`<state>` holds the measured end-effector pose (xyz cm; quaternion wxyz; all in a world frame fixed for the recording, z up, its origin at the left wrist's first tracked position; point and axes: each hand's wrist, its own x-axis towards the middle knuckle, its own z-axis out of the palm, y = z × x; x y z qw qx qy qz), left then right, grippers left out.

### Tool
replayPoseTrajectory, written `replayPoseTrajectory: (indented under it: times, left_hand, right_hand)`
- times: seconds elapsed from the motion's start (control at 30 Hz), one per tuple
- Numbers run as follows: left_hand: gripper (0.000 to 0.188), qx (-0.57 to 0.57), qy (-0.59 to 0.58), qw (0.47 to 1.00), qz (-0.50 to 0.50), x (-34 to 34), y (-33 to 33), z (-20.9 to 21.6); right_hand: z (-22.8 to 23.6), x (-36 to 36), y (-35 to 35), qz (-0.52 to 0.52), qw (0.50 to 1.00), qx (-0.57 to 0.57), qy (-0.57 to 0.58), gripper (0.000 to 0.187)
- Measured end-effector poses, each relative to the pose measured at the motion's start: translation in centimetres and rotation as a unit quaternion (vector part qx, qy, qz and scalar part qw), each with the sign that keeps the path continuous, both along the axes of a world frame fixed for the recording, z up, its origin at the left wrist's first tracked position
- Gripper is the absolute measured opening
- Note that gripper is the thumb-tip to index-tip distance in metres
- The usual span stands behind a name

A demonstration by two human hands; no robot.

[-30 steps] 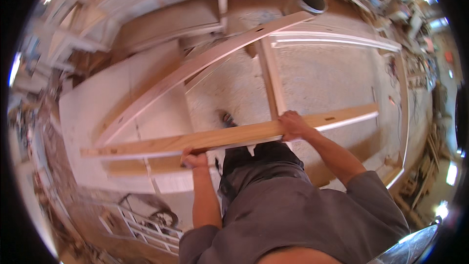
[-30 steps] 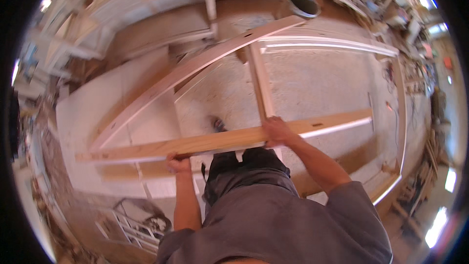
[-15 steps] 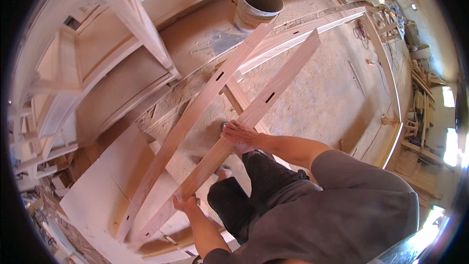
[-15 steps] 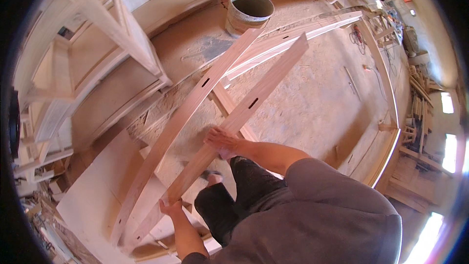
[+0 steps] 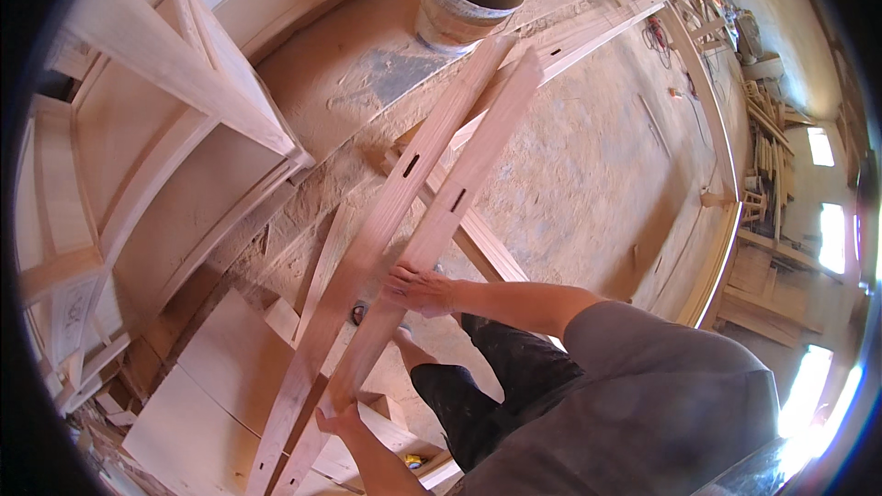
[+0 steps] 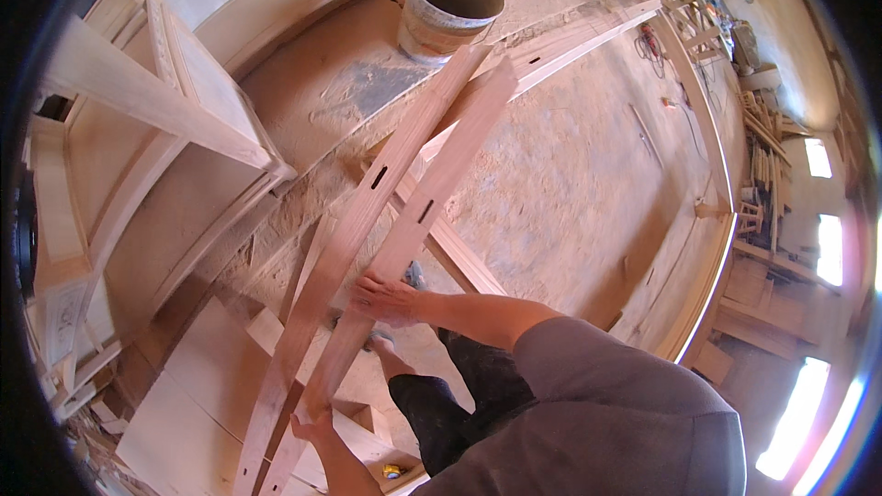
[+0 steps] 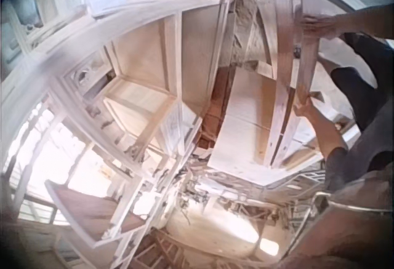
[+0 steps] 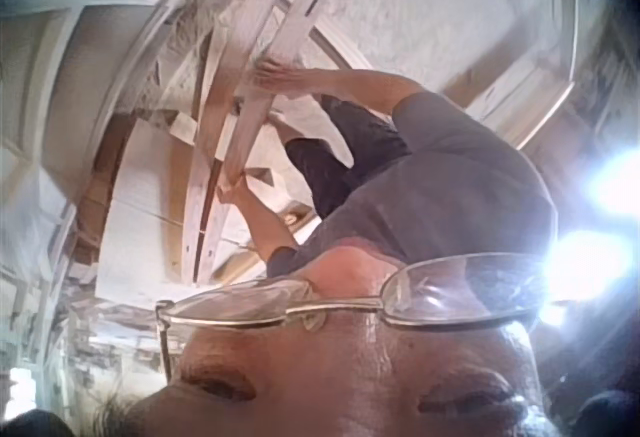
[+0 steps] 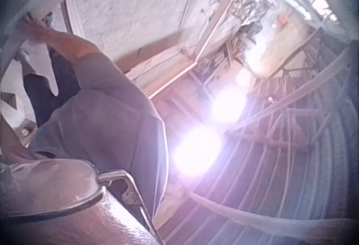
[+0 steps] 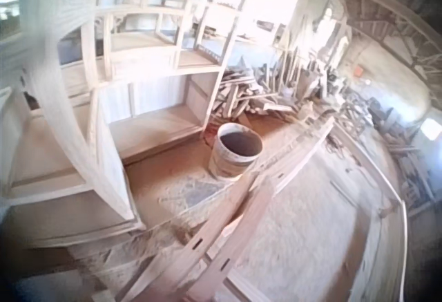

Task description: The person fits large wooden beams together to form a rectangular frame by hand, lifting and positioning each beam into prepared slots.

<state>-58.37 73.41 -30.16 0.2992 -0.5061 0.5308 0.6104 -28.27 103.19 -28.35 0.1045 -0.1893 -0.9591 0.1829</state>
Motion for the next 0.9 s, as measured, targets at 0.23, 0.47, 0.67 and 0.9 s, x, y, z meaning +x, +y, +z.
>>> replayPoseTrajectory:
  times: [0.23, 0.47, 0.67, 0.9]
  left_hand:
    - [0.063, -0.143, -0.027, 0.984, -0.099, -2.4, 3.6, 2.1]
    - [0.094, -0.354, 0.297, 0.655, -0.598, 1.7, 5.4, -1.7]
    - [0.130, -0.137, 0.476, 0.214, -0.842, 11.3, 26.3, 3.5]
    - [0.124, -0.165, 0.281, 0.169, -0.930, 13.3, 34.6, 3.0]
  right_hand:
    - [-0.1, 3.8, 0.3, -0.717, 0.688, -0.101, 0.052, 0.049]
    - [-6.1, 7.2, 8.0, -0.691, 0.444, -0.514, 0.248, 0.054]
    - [-4.5, 5.8, 12.5, -0.668, 0.204, -0.573, 0.429, 0.030]
    - [-10.1, 10.6, 12.3, -0.556, 0.154, -0.633, 0.516, 0.035]
